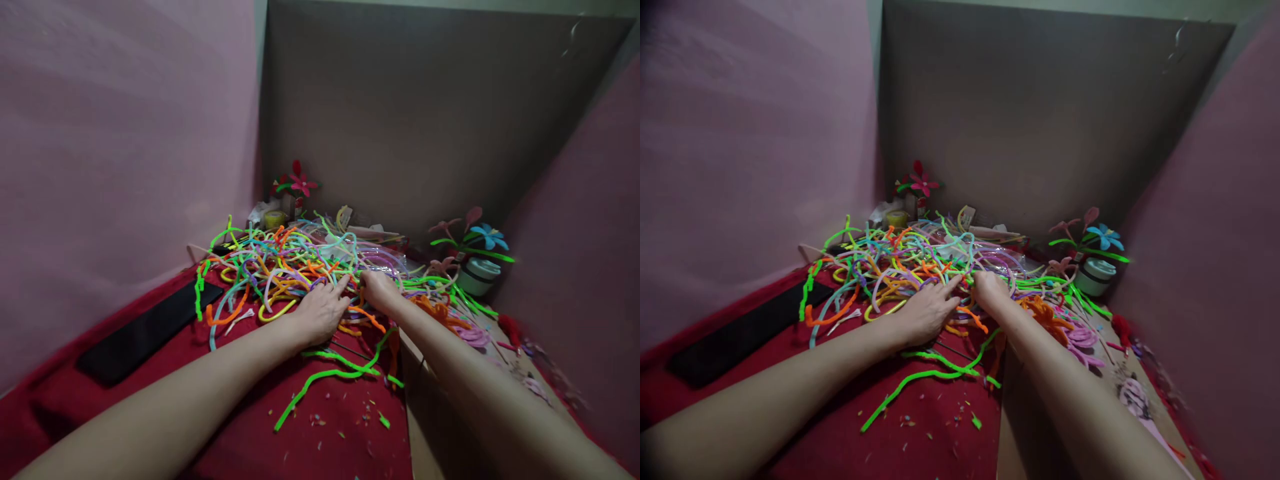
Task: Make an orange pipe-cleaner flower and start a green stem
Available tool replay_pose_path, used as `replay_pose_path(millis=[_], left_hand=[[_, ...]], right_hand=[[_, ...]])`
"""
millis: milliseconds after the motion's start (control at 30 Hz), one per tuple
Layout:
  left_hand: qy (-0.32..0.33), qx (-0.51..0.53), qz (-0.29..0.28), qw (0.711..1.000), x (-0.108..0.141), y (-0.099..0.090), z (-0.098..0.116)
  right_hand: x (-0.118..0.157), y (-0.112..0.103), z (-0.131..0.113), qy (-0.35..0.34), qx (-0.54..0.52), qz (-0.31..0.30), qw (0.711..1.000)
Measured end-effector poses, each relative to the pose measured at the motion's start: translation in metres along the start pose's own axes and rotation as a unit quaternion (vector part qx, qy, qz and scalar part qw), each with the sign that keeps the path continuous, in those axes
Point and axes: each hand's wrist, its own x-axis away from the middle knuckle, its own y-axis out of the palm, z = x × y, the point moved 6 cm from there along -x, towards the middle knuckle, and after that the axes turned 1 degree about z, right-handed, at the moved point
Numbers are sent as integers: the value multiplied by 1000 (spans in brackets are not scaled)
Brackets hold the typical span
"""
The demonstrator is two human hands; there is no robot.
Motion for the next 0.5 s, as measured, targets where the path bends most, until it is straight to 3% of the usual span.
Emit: replay_pose_path(millis=[300, 500], left_hand=[[-1, 1, 0, 1000, -3, 5, -1], [-1, 2, 3, 1000, -2, 3, 0]], right_hand=[[-1, -13, 7, -24, -9, 38, 999], [7, -8, 1, -7, 5, 16, 1000]])
